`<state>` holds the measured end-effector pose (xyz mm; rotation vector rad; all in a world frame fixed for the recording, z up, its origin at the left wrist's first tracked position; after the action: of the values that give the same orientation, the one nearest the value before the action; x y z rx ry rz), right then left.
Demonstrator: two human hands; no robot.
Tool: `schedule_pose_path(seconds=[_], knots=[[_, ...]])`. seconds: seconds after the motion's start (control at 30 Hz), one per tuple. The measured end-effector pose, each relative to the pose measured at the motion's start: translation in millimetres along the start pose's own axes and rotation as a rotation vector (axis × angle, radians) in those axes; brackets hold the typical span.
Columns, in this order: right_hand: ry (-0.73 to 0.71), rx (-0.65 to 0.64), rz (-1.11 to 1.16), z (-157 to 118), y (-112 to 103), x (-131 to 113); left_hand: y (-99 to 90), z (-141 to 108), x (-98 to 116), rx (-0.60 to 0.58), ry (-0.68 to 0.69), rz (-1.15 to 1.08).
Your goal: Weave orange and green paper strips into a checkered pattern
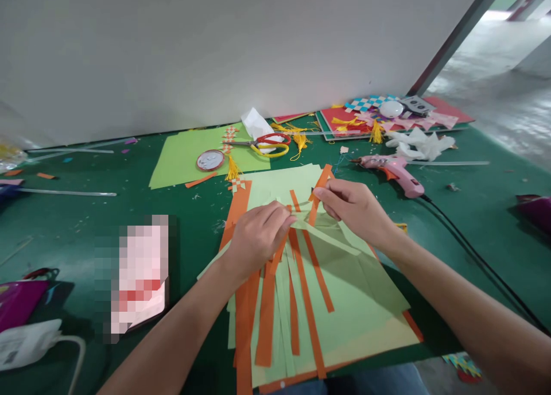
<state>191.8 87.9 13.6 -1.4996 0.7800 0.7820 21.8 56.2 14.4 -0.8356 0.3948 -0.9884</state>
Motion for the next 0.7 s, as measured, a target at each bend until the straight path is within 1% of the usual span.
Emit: schedule_pose_path(seconds=[0.1,0.2,0.27,0.37,0.53,0.6,0.7], knots=[[-0.058,0.039,0.017,-3.6,-0.8,-3.4,0.6,-0.4,-2.5,0.002,-0.040,-0.018],[-0.080,0.051,0.043,-5.5,-0.5,-5.1,3.1,-2.2,-5.5,-0.010,-0.095,-0.075],[-0.089,0.035,0.059,-6.4,0.8,-6.6,5.1,-3.9,-7.5,-0.024,-0.136,-0.103],[-0.097,-0.029,0.087,-7.9,4.9,-9.0,7.3,-6.3,-9.9,-0.047,-0.193,-0.132],[-0.063,-0.103,0.186,-8.7,9.3,-10.4,7.0,-7.1,-11.9,-0.059,-0.253,-0.175],[-0.043,-0.114,0.227,-7.9,9.5,-9.8,7.4,-7.1,-12.5,-0.068,-0.278,-0.200],[-0.027,-0.094,0.254,-7.3,8.2,-8.6,8.0,-6.9,-12.5,-0.070,-0.295,-0.228]])
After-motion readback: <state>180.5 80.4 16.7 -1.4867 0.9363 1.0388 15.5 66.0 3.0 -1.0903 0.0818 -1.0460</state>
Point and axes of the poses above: each hand's wrist, its own z-axis towards the middle knuckle, its own y-axis out of the palm, x = y × z, the point moved 5 cm from there along z, towards the middle knuckle, and after that the axes turned 10 degrees about y, right-handed, at the moved point
